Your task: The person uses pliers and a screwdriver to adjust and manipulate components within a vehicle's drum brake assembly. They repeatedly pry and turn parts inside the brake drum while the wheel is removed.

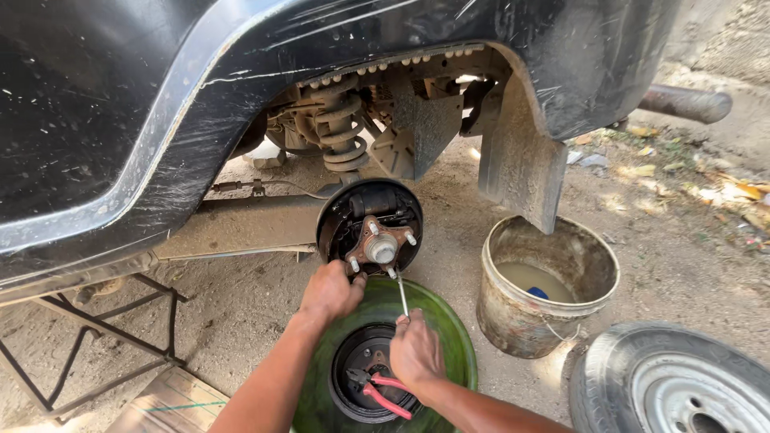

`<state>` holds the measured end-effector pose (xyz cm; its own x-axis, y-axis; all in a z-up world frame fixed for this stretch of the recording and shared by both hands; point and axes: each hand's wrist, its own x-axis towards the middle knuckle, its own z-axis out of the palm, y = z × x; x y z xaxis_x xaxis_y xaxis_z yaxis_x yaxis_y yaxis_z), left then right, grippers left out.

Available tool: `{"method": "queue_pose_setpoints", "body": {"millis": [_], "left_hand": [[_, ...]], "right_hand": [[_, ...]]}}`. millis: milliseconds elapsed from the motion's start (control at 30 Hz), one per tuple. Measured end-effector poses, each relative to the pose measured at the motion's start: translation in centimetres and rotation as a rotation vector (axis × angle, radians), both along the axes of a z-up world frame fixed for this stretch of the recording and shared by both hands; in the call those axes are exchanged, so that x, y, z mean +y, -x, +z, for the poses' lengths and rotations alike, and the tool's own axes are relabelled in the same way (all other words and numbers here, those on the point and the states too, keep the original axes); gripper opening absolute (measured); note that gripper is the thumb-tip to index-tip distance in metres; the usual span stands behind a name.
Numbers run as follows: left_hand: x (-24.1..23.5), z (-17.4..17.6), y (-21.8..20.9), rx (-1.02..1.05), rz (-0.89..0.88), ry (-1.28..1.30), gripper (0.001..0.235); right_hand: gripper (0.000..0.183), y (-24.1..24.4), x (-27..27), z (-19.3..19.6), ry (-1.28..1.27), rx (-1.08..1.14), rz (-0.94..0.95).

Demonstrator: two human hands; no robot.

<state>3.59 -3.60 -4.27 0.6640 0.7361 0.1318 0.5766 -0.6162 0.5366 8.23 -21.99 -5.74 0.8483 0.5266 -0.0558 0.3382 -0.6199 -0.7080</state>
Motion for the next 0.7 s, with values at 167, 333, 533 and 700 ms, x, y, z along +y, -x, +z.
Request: {"method": "queue_pose_setpoints", "body": {"millis": [167, 333, 533, 700], "left_hand": [[0.0, 0.9, 0.3, -0.003, -0.021, 0.07, 0.054], [-0.1, 1.7, 0.7, 0.031, -0.021, 0.061, 0.052], [-0.5, 2.0, 1.3, 0.009, -0.047, 0.058, 0.047], [-0.3, 2.1, 1.8, -0.014, -0.127, 0.042, 0.044]], "right_hand": [[0.028, -0.2, 0.6, -2.2, -0.162, -0.085, -0.025], [0.032, 1.1, 1.3, -1.8, -0.163, 0.07, -0.124], [0.036, 1.2, 4.0, -4.5, -0.361, 0.139, -0.377], [0.036, -4.1, 4.6, -6.3, -0.244, -0.026, -0.332]]}}
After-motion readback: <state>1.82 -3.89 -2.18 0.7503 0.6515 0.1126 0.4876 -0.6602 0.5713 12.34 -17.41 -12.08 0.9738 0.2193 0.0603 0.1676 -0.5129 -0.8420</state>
